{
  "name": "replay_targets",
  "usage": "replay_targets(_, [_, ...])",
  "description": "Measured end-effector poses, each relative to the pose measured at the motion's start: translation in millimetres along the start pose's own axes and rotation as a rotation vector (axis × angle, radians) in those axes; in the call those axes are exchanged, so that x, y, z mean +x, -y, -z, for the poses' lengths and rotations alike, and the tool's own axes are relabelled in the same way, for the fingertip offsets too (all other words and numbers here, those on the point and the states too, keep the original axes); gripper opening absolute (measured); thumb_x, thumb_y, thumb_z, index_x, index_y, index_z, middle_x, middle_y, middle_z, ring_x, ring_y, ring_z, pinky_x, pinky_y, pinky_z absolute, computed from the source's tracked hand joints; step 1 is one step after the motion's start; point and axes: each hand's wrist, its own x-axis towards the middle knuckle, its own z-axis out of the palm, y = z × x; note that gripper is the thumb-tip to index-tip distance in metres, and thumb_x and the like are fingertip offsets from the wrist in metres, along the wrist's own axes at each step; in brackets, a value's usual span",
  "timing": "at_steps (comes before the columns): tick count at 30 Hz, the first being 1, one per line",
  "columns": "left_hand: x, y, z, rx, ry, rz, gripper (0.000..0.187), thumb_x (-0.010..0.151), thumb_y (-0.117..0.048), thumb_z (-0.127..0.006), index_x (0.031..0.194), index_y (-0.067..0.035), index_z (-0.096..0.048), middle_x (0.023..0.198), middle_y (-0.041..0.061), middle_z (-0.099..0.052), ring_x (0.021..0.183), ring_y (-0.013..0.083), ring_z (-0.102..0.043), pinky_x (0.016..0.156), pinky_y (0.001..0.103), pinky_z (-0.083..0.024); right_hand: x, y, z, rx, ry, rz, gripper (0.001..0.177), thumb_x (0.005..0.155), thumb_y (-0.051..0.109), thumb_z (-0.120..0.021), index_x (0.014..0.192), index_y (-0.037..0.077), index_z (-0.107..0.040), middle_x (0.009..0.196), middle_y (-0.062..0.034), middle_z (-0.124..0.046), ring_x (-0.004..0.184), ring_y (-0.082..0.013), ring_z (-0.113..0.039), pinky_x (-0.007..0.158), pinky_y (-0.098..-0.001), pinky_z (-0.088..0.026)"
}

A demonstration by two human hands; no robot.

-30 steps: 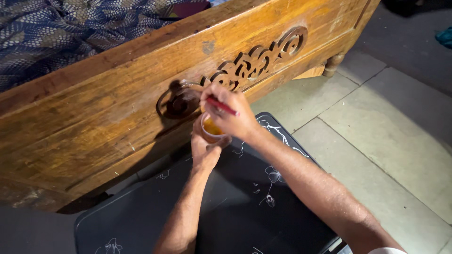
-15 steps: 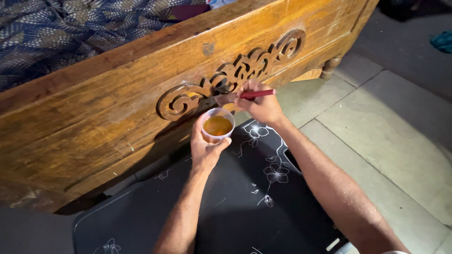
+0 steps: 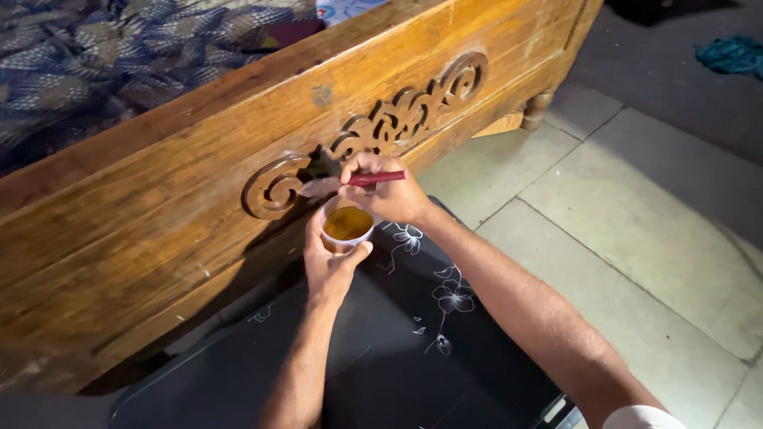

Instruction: The person paints the carved details on the side of a wooden bed frame using a small brush and a cup of amber-colored liquid. They repeatedly dip the brush into the cup and apply the liquid to the carved patterns.

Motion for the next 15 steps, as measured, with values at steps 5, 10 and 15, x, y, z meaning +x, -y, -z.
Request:
replay_targets(5, [-1, -5, 1, 0.09, 0.011, -0.031, 0.087, 0.068, 0.006, -0.081, 0.146, -0.003, -0.044, 0.14, 0.013, -0.054, 0.128, 0.0245, -0.059, 0.102, 0.037, -0.057, -4, -20, 14, 0.113, -0.176, -0.007, 0.013, 0.091, 0.0, -0.078, 0.096, 0.006, -0.067, 0.088, -0.0005, -0.069, 0.081, -0.0061, -0.064, 0.072, -0.0221, -0.055])
replay_targets(10, [-1, -7, 0, 0.122, -0.011, -0.009, 0.087, 0.066, 0.005, -0.081, 0.144, -0.004, -0.044, 0.14, 0.012, -0.053, 0.128, 0.0236, -0.058, 0.1, 0.037, -0.058, -5, -44, 46, 0.066, -0.388, 0.053, 0.013, 0.093, 0.0, -0.076, 0.097, 0.005, -0.065, 0.094, -0.0008, -0.072, 0.086, -0.0064, -0.067, 0.077, -0.0208, -0.055])
replay_targets(15, [-1, -9, 0, 0.084, -0.001, 0.004, 0.087, 0.067, 0.006, -0.08, 0.145, -0.004, -0.043, 0.139, 0.013, -0.054, 0.126, 0.0237, -0.06, 0.099, 0.037, -0.059, -3, -67, 75, 0.17, -0.579, 0.059, 0.015, 0.095, -0.002, -0.075, 0.101, 0.005, -0.062, 0.093, -0.0013, -0.07, 0.083, -0.0056, -0.063, 0.072, -0.0197, -0.051])
